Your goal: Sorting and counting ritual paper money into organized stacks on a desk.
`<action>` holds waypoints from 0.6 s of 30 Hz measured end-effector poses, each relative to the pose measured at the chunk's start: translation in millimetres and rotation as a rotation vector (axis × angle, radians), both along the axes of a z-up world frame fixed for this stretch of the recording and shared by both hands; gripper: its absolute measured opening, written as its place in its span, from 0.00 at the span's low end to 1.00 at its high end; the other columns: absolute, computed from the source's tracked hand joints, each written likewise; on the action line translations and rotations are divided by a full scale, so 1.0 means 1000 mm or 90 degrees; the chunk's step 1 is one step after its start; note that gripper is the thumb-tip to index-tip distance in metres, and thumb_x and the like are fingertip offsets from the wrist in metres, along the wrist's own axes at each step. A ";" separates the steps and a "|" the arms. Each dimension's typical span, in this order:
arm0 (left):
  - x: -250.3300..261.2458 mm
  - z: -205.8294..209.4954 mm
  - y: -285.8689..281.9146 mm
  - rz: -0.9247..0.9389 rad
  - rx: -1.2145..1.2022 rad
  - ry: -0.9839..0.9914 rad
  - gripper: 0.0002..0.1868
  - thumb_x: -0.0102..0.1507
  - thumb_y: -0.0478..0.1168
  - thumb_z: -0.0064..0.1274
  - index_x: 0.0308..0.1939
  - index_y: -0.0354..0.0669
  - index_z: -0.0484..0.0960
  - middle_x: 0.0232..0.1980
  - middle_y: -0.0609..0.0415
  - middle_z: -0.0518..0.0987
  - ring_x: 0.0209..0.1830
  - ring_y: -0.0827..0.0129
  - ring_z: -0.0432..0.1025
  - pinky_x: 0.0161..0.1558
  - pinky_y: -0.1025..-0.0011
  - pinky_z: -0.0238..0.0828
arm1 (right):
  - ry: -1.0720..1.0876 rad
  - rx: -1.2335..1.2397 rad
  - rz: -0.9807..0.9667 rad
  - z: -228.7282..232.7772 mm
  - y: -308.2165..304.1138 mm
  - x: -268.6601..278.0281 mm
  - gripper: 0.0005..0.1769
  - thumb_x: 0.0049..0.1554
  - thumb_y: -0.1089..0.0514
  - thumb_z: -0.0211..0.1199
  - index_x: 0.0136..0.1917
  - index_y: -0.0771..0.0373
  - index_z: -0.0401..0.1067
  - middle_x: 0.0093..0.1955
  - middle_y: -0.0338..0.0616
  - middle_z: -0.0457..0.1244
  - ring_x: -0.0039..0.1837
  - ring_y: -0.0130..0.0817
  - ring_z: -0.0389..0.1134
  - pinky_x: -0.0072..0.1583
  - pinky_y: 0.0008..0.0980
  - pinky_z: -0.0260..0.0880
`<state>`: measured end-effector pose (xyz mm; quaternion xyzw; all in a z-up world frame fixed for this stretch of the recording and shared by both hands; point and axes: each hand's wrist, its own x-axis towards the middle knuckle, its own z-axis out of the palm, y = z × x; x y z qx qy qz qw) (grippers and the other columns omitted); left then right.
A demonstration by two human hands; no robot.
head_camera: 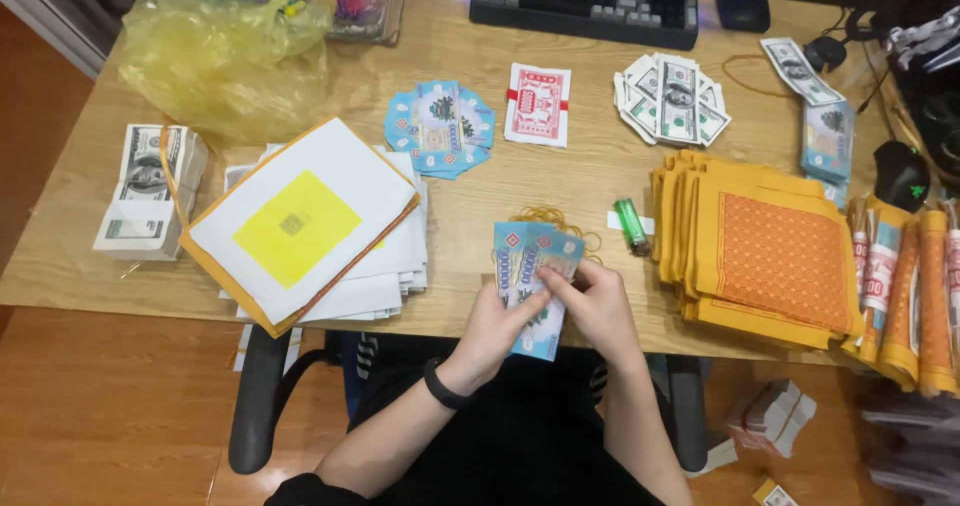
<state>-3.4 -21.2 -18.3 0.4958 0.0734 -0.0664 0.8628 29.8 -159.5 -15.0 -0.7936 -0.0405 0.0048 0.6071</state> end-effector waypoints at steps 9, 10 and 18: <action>0.013 0.005 0.016 0.102 -0.013 0.076 0.07 0.60 0.36 0.59 0.37 0.34 0.80 0.30 0.54 0.80 0.27 0.76 0.72 0.30 0.76 0.73 | -0.075 0.052 -0.090 0.002 -0.020 0.006 0.06 0.51 0.65 0.70 0.44 0.66 0.79 0.38 0.45 0.71 0.43 0.23 0.64 0.46 0.30 0.71; 0.012 0.010 0.018 0.101 -0.015 0.075 0.07 0.60 0.36 0.59 0.37 0.34 0.80 0.30 0.54 0.80 0.27 0.76 0.72 0.30 0.76 0.73 | -0.076 0.050 -0.091 0.003 -0.017 0.005 0.06 0.51 0.65 0.70 0.44 0.66 0.79 0.38 0.45 0.71 0.43 0.23 0.64 0.46 0.30 0.71; 0.011 0.022 0.022 0.092 0.020 0.056 0.08 0.56 0.36 0.65 0.34 0.36 0.83 0.26 0.57 0.80 0.23 0.81 0.69 0.25 0.80 0.67 | -0.085 0.099 -0.081 -0.012 -0.011 0.001 0.09 0.49 0.66 0.71 0.46 0.66 0.79 0.39 0.47 0.71 0.44 0.26 0.67 0.47 0.33 0.73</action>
